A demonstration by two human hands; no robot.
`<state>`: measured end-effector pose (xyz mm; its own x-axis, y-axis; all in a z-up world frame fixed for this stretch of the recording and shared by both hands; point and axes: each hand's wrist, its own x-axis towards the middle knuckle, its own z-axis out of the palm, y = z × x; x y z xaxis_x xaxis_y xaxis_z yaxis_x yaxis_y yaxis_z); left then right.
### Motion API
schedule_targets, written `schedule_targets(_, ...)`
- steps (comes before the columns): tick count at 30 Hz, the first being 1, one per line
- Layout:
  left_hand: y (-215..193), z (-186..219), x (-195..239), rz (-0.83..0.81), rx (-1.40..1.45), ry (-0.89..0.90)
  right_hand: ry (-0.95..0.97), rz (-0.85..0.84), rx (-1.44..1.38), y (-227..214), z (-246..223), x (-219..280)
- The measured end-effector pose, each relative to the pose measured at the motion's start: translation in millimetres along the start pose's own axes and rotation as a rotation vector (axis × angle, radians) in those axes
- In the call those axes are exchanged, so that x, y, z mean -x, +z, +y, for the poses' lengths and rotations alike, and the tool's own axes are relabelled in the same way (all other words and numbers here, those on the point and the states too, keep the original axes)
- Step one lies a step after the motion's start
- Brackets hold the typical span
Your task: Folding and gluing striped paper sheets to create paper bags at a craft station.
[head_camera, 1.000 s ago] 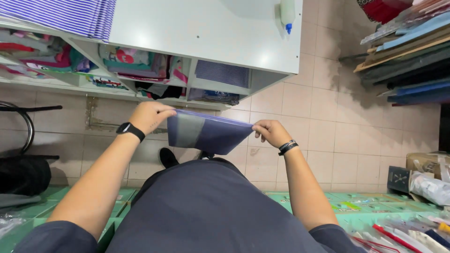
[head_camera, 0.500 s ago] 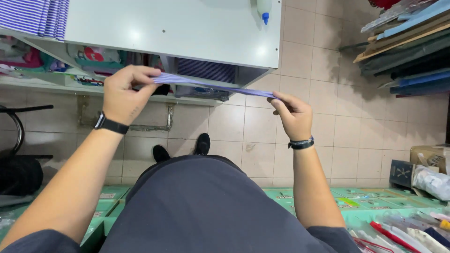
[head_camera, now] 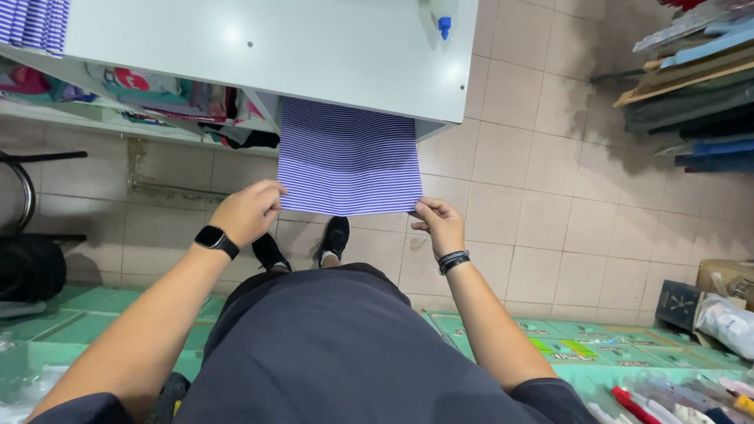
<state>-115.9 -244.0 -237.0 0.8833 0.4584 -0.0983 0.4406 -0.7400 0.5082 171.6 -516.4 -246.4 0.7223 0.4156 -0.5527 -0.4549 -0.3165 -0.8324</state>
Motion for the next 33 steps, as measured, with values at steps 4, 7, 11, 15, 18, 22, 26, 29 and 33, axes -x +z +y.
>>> schedule_targets(4,25.2,-2.4,-12.8,-0.055,-0.056,-0.077,0.156,0.010,-0.119,5.7,47.5,-42.7)
schedule_targets(7,51.4,-17.5,-16.3,-0.034,-0.069,-0.114,0.293,0.021,-0.176,10.7,77.9,-66.3)
schedule_targets(11,46.3,-15.8,-21.9,0.055,0.036,-0.315,0.369,-0.009,-0.212,31.3,89.3,-80.3)
schedule_targets(15,47.3,-23.4,-23.3,0.071,0.061,-0.499,0.476,-0.058,-0.200,39.2,95.6,-77.1)
schedule_targets(18,48.9,-33.3,-26.7,0.046,0.069,-0.627,0.529,-0.083,-0.190,43.6,107.2,-84.7)
schedule_targets(22,28.2,-17.5,-34.6,0.050,0.146,-0.721,0.576,-0.106,-0.145,38.7,135.5,-105.3)
schedule_targets(26,15.7,-8.1,-40.2,0.112,0.269,-0.690,0.549,-0.129,-0.137,48.2,129.3,-121.4)
schedule_targets(29,6.4,0.8,-43.5,0.168,0.405,-0.651,0.479,-0.105,-0.250,69.2,113.3,-148.4)
schedule_targets(33,17.0,1.8,-16.9,0.154,0.505,-0.604,0.344,-0.026,-0.463,113.2,53.7,-137.2)
